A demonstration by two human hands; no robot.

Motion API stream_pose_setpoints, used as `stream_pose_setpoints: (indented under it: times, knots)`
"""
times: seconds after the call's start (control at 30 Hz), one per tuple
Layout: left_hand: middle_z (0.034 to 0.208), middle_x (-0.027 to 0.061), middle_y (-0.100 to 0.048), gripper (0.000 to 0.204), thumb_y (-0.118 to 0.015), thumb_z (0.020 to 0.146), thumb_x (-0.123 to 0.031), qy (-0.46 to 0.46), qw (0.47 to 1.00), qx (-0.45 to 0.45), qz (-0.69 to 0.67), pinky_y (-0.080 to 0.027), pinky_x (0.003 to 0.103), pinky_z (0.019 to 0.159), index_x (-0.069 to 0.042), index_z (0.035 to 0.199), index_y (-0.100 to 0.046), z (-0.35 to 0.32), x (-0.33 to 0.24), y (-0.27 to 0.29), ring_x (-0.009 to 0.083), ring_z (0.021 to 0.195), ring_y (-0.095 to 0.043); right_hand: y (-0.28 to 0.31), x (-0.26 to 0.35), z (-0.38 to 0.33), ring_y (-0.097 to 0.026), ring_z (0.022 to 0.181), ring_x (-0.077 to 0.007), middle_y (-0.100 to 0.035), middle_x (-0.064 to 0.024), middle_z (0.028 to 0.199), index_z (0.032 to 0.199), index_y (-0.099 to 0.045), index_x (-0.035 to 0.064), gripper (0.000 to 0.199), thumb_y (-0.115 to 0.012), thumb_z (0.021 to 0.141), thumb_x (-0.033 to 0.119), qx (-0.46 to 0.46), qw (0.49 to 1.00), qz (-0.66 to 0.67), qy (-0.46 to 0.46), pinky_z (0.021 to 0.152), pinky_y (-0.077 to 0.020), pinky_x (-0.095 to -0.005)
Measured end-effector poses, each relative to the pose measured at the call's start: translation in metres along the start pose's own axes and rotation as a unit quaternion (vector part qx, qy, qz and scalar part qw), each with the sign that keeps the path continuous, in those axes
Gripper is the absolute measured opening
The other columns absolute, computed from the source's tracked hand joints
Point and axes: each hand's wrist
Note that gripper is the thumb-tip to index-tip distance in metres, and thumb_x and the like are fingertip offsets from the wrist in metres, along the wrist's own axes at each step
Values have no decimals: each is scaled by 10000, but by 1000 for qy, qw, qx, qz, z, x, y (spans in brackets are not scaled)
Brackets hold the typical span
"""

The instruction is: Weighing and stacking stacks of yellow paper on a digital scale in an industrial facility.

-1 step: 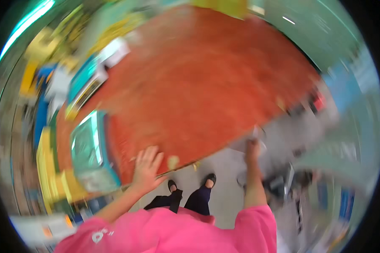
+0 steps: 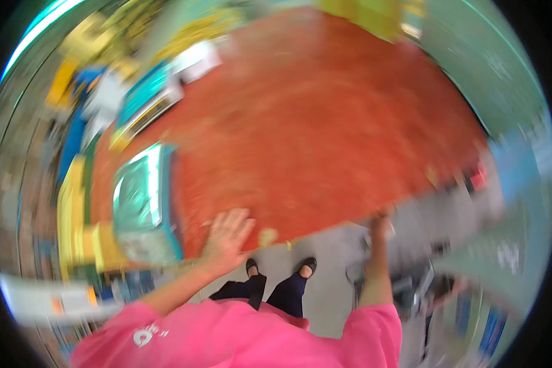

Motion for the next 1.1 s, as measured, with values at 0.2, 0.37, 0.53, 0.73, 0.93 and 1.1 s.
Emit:
stream_pose_setpoints:
  times: [0.2, 0.37, 0.53, 0.73, 0.93, 1.1]
  knots:
    - [1505, 146, -404, 570, -553, 844, -103, 50, 995, -82, 28, -282, 535, 1149, -47, 1404, -462, -15, 17, -11, 333, 1405, -363, -48, -6, 66, -613, 817, -226, -650, -105, 932, 1025, -624, 37, 195, -573, 854, 115, 292, 956, -6, 13, 765, -518, -392]
    - [1510, 171, -387, 671, -678, 788, -165, 11, 993, -93, -70, -289, 523, 1150, -31, 1405, -451, -22, 24, -2, 336, 1409, -361, -69, -67, 48, -633, 824, -234, -658, -114, 960, 1062, -618, 35, 214, -581, 859, 94, 403, 914, -33, -17, 778, -546, -393]
    - [1511, 185, -373, 708, -737, 792, -175, -19, 953, -222, -206, -300, 521, 1144, -22, 1414, -434, -90, 35, 39, 341, 1412, -353, -6, -113, 27, -654, 831, -241, -665, -123, 988, 1098, -611, 33, 237, -589, 865, 72, 387, 917, -92, -38, 790, -573, -394]
    - [1354, 166, -567, 424, -589, 911, -54, 406, 799, -441, 52, -438, 403, 1040, -25, 1332, -546, -279, 149, 133, 303, 1255, -543, -106, -82, -246, -664, 766, -179, -671, -96, 893, 1000, -673, -16, 153, -582, 881, 16, 458, 871, -152, -95, 649, -575, -288]
    - [1287, 195, -601, 488, -649, 907, -249, 517, 764, -385, -28, -459, 392, 985, 8, 1307, -540, -440, 343, 137, 331, 1187, -581, -283, -1, -447, -685, 900, -195, -689, -131, 1035, 1141, -641, -44, 245, -566, 945, 83, 560, 819, -105, 64, 770, -558, -300]
    - [1223, 208, -634, 629, -709, 862, -329, 505, 736, -288, -347, -468, 391, 964, 30, 1333, -498, -456, 359, 138, 303, 1149, -615, -391, 82, -569, -625, 1109, -245, -625, -158, 1232, 1316, -519, -35, 387, -539, 992, 176, 595, 802, 12, -53, 967, -491, -374]
Point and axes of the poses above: each hand's wrist, its own z-axis towards the middle knuckle, its own y-axis out of the back of the hand, x = y × z
